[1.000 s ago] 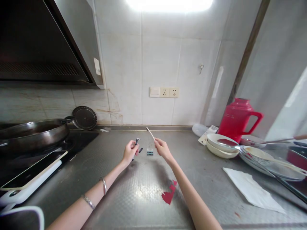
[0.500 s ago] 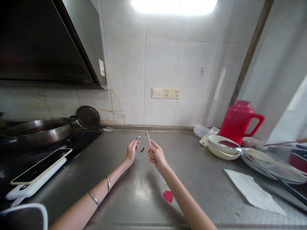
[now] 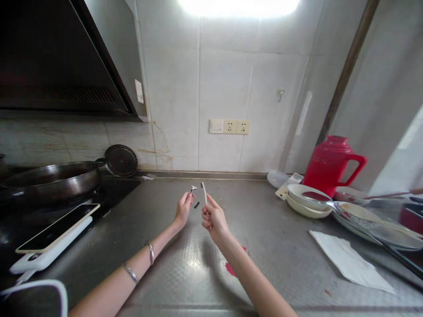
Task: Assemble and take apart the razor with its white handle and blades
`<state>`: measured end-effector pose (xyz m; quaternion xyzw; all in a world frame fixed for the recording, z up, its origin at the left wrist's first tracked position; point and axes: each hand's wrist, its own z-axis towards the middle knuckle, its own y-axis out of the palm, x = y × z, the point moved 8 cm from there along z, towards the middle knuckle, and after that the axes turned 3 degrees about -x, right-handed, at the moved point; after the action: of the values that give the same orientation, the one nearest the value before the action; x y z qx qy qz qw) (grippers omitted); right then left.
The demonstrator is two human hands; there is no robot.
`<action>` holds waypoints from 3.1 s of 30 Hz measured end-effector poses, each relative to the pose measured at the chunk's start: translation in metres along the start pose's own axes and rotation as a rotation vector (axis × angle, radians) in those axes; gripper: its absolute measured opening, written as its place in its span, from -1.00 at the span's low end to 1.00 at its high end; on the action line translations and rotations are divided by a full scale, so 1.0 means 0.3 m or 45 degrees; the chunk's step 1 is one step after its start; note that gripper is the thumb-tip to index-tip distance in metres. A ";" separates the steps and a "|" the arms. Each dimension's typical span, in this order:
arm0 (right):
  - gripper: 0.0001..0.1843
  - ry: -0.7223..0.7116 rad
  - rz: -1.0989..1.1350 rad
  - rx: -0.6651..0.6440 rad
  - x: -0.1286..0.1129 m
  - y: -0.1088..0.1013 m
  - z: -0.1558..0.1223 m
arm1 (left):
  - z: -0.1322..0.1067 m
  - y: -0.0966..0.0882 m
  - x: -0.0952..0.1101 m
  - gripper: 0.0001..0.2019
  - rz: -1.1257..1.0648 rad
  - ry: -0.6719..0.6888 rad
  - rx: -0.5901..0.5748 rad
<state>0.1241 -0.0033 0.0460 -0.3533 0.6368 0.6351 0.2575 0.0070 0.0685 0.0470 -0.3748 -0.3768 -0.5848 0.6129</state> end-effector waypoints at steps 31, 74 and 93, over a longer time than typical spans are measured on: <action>-0.43 0.073 0.203 0.075 0.080 0.030 -0.089 | -0.041 0.036 0.037 -0.76 0.058 0.028 -0.027; -0.48 0.040 0.466 0.045 0.083 0.075 -0.126 | -0.058 0.060 0.056 -0.78 -0.074 0.098 -0.026; -0.41 0.071 0.433 0.043 0.112 0.081 -0.135 | -0.054 0.060 0.052 -0.75 -0.072 0.085 -0.032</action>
<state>0.0895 -0.0490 0.0376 -0.2536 0.7049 0.6486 0.1347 0.0260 0.0479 0.0537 -0.3520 -0.3590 -0.6188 0.6036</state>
